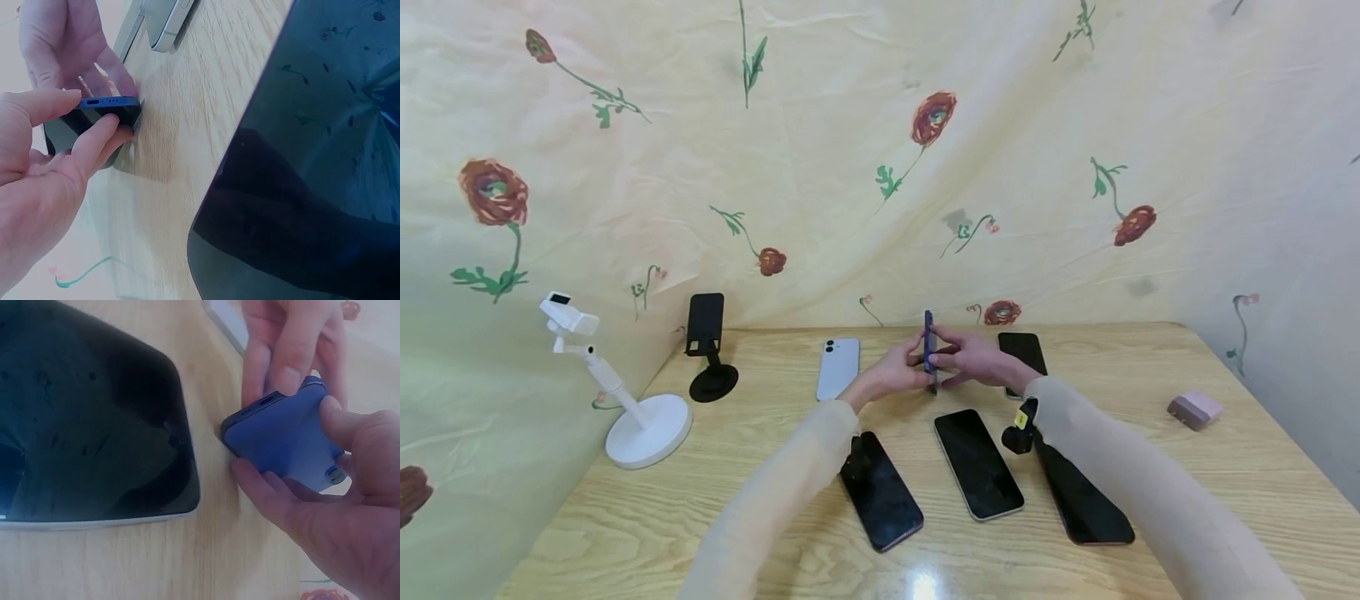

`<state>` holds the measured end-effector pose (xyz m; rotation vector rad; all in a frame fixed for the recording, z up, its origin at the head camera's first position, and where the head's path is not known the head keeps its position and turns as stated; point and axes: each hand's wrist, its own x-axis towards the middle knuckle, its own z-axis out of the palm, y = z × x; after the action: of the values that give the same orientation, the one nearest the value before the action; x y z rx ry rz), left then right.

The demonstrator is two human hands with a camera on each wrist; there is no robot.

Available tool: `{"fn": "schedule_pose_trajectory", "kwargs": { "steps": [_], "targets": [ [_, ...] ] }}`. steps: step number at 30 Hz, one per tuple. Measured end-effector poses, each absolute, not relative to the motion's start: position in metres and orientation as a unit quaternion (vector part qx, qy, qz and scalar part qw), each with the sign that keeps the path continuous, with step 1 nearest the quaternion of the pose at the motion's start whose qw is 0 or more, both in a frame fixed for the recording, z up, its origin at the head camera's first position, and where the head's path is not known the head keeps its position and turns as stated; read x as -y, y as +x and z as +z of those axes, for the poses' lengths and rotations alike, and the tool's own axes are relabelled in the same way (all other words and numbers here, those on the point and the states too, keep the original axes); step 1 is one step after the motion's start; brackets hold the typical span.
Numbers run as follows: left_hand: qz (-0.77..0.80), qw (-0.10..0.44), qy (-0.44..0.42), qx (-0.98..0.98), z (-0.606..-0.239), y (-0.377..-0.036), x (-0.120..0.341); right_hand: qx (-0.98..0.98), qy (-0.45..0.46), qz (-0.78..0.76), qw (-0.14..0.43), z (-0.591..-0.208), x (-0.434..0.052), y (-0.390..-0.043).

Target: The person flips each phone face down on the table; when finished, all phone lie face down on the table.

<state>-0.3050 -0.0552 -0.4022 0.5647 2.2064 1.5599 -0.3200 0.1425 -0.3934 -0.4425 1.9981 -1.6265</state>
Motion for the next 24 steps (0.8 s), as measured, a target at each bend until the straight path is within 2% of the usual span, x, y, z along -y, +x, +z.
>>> {"fn": "schedule_pose_trajectory", "kwargs": {
  "steps": [13, 19, 24],
  "targets": [
    [0.595, 0.23, 0.169, -0.752, -0.4041, -0.3038, 0.0597, -0.799, -0.178, -0.526, 0.231, -0.3955, -0.1354, -0.3166],
    [0.581, 0.219, 0.175, -0.764, -0.4035, -0.3016, 0.0613, -0.826, -0.191, -0.49, 0.204, -0.3991, -0.1343, -0.3163],
    [0.541, 0.188, 0.196, -0.796, -0.402, -0.2993, 0.0609, -0.843, -0.201, -0.461, 0.19, -0.4024, -0.1323, -0.3176]
  ]
}}
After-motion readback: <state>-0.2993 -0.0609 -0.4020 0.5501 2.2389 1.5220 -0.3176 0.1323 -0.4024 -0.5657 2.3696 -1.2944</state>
